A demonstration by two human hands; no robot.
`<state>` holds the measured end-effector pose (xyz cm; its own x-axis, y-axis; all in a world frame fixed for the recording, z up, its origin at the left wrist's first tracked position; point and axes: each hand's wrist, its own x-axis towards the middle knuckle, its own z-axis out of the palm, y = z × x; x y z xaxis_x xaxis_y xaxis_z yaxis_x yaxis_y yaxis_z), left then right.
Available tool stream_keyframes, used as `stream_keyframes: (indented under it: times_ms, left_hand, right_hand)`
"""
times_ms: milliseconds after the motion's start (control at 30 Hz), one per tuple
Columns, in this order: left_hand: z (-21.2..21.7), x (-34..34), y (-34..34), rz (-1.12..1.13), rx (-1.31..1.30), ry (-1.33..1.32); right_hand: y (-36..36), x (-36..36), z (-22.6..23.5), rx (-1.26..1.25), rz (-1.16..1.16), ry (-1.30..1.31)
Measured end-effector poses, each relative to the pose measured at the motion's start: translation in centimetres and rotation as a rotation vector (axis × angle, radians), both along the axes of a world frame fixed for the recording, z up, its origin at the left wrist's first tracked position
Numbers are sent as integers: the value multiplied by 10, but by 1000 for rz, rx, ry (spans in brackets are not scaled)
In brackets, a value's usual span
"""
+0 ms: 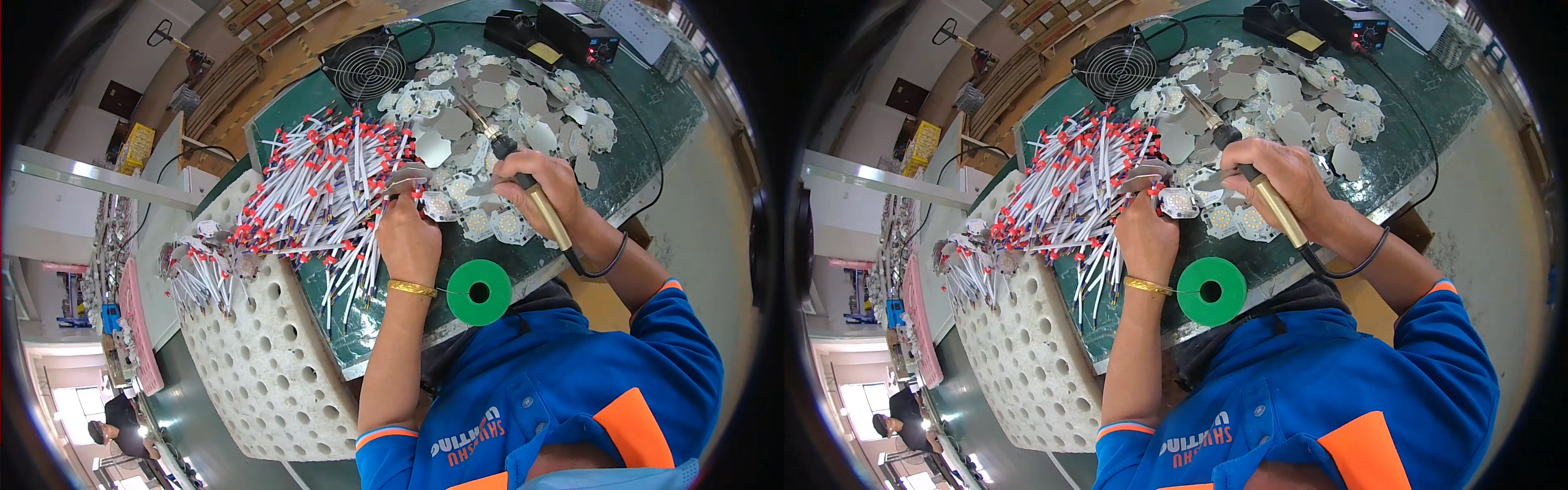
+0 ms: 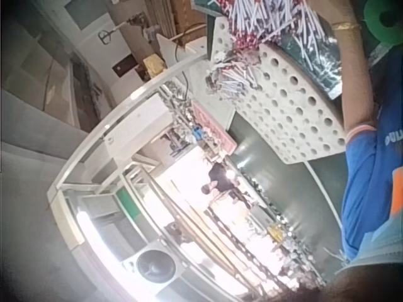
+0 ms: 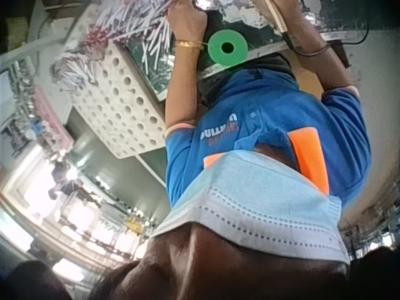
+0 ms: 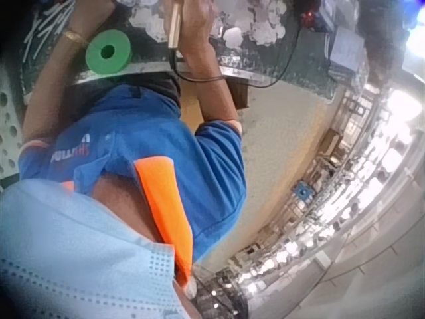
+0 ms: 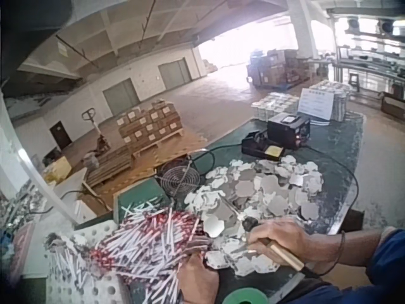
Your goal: The person solders wires onto LED circuit boards using a soldering iron and solder wire.
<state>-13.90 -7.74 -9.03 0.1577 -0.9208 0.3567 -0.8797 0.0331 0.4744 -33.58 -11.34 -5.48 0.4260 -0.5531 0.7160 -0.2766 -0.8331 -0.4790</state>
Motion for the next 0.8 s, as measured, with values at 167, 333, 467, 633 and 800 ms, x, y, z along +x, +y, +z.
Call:
stream_keyframes:
  times_ms: [167, 333, 467, 633, 800]
  left_hand:
    - [2, 12, 5, -114, 44, 185]
    - [26, 40, 33, -344, 353, 1829]
    - [23, 37, 50, -535, 188, 2060]
    - [25, 33, 62, -412, 140, 1854]
    - [25, 29, 62, -327, 184, 1805]
  right_hand:
    - [10, -3, 7, 101, 31, -70]
    - [16, 2, 10, 161, 48, -138]
    - [17, 13, 6, 211, 24, -152]
    - [20, 27, 2, 266, 61, -202]
    - [21, 32, 9, 321, 36, -69]
